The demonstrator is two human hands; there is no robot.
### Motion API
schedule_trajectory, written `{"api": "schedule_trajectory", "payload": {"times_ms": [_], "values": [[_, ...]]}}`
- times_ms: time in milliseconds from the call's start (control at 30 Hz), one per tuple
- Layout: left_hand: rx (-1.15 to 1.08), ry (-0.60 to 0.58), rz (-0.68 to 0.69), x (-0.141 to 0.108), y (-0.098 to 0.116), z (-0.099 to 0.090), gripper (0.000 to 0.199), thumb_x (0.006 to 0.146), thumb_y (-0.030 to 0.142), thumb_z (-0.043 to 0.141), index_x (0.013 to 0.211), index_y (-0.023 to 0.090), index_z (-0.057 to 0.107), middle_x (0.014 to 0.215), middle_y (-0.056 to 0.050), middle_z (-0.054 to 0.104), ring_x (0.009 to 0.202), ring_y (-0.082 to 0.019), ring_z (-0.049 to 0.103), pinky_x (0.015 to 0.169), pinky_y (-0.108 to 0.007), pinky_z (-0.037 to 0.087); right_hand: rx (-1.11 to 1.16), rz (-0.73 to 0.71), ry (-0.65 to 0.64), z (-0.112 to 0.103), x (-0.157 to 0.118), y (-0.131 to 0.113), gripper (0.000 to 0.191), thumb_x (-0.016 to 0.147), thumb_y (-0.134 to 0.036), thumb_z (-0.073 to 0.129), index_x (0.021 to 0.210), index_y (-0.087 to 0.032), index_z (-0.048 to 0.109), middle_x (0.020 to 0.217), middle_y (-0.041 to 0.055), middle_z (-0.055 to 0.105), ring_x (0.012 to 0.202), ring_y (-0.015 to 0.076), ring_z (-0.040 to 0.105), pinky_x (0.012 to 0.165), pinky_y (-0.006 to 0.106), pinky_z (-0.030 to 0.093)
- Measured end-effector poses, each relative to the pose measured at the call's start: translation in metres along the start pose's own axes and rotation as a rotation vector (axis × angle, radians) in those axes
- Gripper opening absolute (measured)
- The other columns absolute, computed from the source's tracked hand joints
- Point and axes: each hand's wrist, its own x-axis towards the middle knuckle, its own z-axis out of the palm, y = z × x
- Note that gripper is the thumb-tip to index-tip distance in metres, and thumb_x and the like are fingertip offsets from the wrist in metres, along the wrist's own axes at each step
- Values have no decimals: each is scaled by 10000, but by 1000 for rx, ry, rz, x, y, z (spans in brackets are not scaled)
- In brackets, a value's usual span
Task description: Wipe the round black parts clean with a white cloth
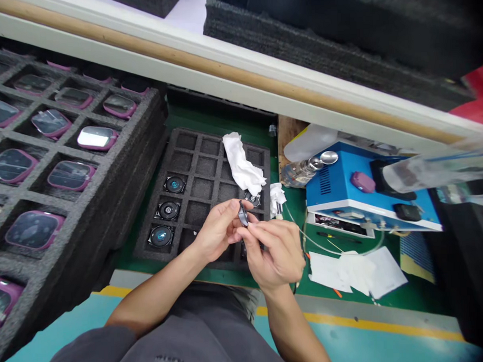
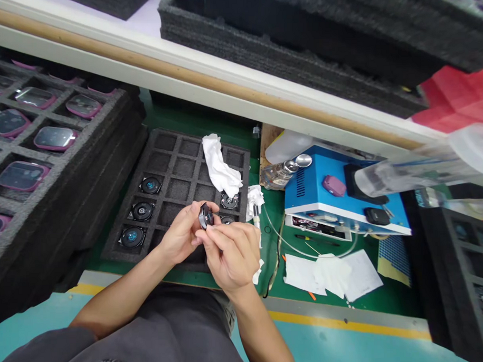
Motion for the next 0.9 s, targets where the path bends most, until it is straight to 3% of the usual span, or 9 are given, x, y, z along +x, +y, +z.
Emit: {"api": "schedule_trajectory", "payload": {"times_ms": [133,267,333,400,467,667,800,900], "values": [[-23,58,77,-2,6,0,513,743,556,855,962,116,710,762,-59,745,448,-34,508,375,-126,319,6,30,11,-12,2,17,184,843,-188,805,989,-262,721,829,7,752,772,188,691,736,359,555],[-95,210,286,-11,25,-8,343,880,460,760,1003,143,717,886,-70,786,539,-43,586,479,-125,453,-85,345,136,-33,6,51,126,930,-260,692,1037,-226,749,869,50,748,800,204,696,723,362,551],[-106,287,385,-15,34,-15,318,941,456,687,1010,149,727,907,-68,789,564,-45,605,525,-130,492,-108,459,-7,-37,6,63,156,951,-305,651,1011,-209,759,884,62,752,796,203,690,720,362,547],[-116,340,443,-18,40,-22,348,970,484,635,996,152,737,902,-68,788,557,-49,603,531,-139,501,-79,479,-246,-36,5,67,174,947,-327,645,992,-208,764,906,59,759,802,202,683,741,369,545],[-127,372,458,-20,43,-28,387,985,513,596,981,155,743,886,-69,783,544,-58,598,514,-152,496,-51,471,-408,-32,3,68,184,941,-320,642,1020,-209,767,940,57,761,823,204,676,774,380,542],[-147,397,417,-21,40,-32,425,1020,526,511,969,170,739,866,-65,772,558,-76,605,491,-165,469,-206,484,-615,-35,-7,65,199,940,-320,612,974,-205,771,937,59,751,833,226,639,802,405,510],[-124,343,391,-22,37,-33,367,978,531,591,1012,191,724,920,-53,777,611,-91,646,512,-176,491,-350,452,-771,-29,-14,57,316,935,-359,622,1166,-180,741,1020,94,715,970,272,646,821,414,517],[-111,288,393,-23,35,-35,350,947,527,643,1035,194,709,966,-51,786,653,-101,678,554,-190,522,-406,450,-800,-21,-17,53,356,935,-385,621,1201,-169,719,1033,107,685,985,279,646,804,405,520]]}}
